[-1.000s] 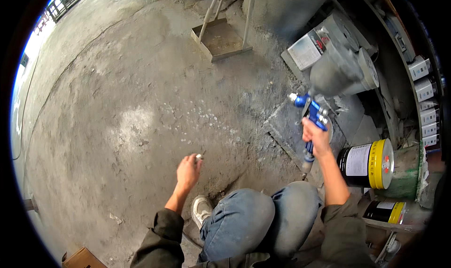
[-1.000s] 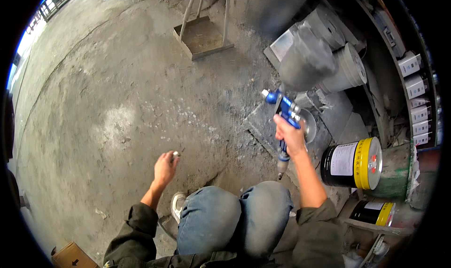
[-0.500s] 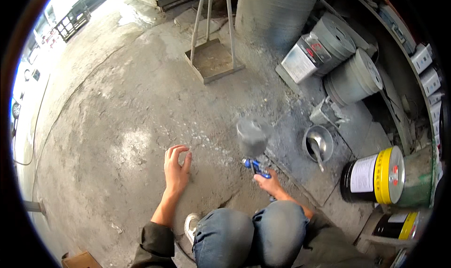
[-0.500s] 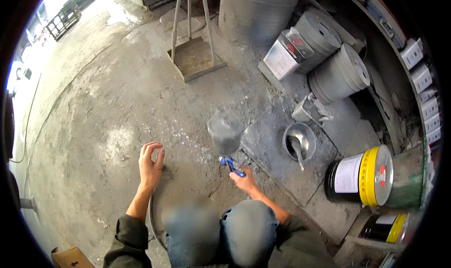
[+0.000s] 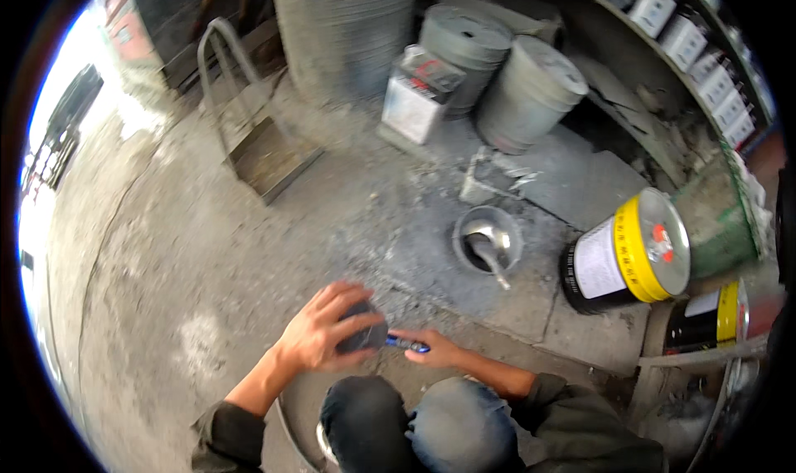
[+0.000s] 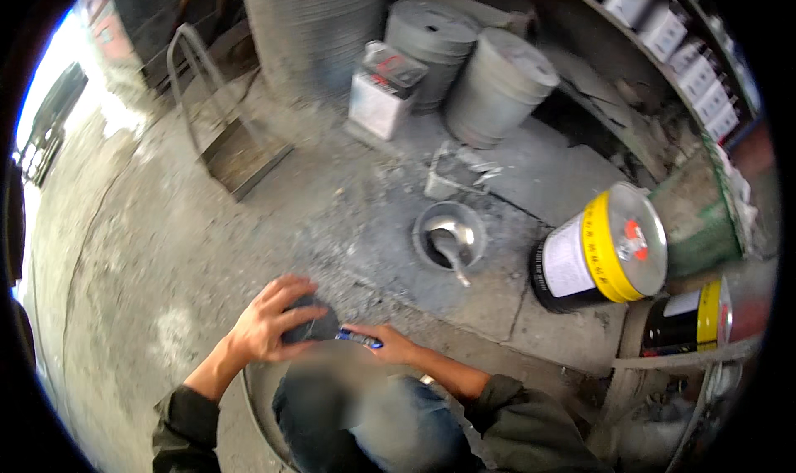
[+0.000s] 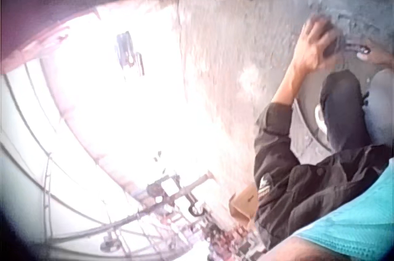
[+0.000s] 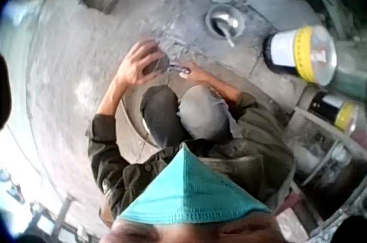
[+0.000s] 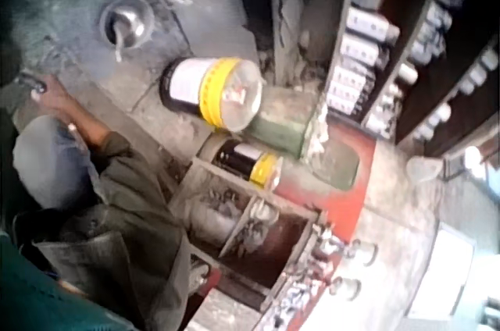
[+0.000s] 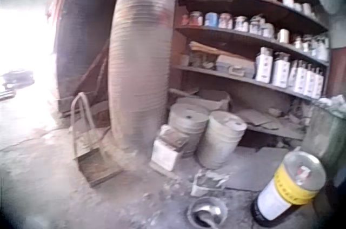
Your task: The person uses a spray gun to apply paint to the side of a blue car inside a paint booth. After finishing the spray, the person walks to a workbench, opens a paint can, and pours paint into the spray gun's container.
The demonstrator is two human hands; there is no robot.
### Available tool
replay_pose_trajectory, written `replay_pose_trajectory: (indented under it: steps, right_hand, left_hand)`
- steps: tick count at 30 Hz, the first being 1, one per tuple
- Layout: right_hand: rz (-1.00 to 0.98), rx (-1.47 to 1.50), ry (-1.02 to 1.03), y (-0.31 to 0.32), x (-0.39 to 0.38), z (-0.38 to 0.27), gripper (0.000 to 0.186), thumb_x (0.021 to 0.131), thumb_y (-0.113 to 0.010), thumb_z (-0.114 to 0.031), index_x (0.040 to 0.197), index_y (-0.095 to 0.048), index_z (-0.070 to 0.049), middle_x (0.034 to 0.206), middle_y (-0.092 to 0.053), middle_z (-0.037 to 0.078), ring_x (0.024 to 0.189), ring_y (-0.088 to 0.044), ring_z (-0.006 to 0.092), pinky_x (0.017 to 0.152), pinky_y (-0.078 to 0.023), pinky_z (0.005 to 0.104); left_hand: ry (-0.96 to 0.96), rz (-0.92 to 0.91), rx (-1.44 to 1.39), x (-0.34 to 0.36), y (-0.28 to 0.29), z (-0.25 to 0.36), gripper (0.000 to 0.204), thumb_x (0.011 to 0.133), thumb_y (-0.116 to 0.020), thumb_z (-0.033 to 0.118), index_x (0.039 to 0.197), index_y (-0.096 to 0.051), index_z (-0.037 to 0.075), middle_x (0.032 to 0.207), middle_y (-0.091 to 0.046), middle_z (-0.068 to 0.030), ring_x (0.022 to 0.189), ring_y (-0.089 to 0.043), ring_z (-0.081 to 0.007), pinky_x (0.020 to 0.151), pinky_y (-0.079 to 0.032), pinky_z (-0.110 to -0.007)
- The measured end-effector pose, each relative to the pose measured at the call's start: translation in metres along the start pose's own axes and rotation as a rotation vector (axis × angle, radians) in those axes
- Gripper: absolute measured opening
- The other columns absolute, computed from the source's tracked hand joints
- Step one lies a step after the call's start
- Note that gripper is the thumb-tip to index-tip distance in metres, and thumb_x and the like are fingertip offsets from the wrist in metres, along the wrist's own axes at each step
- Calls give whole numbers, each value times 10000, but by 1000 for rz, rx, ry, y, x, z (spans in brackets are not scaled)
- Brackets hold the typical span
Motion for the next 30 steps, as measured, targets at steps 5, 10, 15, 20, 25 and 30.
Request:
replay_pose_trajectory:
  steps: [5,10,15,20,25,30]
  right_hand:
    - [-11,-48,35,22,-21,-19,584,827,-582,-155,1393,-459,-225,801,-636,133,628,-555,164,645,-475,314]
    - [40,-84,-103,19,-34,7,591,815,-597,-146,1381,-463,-255,1079,-654,184,751,-648,288,723,-501,387]
    - [61,-74,-43,8,-39,19,605,816,-588,-144,1392,-445,-262,1075,-651,172,731,-619,330,714,-494,387]
    - [83,-4,60,1,-38,9,611,812,-589,-143,1396,-443,-249,951,-655,197,671,-614,292,672,-491,384]
    - [87,26,-86,-10,-40,18,611,818,-587,-165,1402,-431,-251,771,-629,200,595,-602,287,610,-488,392]
    - [342,-181,-187,-10,-28,6,624,805,-615,-179,1393,-425,-266,786,-641,213,668,-633,385,603,-492,445]
  left_hand:
    - [-124,-55,86,13,-13,14,504,712,-686,368,1151,-623,128,1206,-542,-196,1073,-559,-388,925,-468,-494]
    - [-157,-65,100,21,-26,8,517,702,-693,395,1132,-620,117,1178,-555,-201,1057,-567,-391,903,-473,-491]
    - [-121,-58,60,14,-30,10,532,656,-726,340,1136,-625,133,1190,-557,-172,1079,-551,-380,913,-469,-476]
    - [-128,-103,58,19,-26,20,544,650,-729,338,1145,-622,138,1201,-552,-178,1093,-540,-389,919,-459,-488]
    - [-89,-146,137,17,-32,14,556,682,-725,354,1167,-598,112,1216,-534,-189,1078,-541,-386,917,-459,-474]
    - [485,72,242,0,-36,-15,554,764,-681,349,1222,-529,76,1231,-508,-224,1100,-528,-429,919,-455,-466]
Point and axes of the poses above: each hand's wrist, its own x-axis towards the middle knuckle, its own y-axis out of the back of the hand, z = x × y, the point moved 6 cm from there along x, towards the middle knuckle
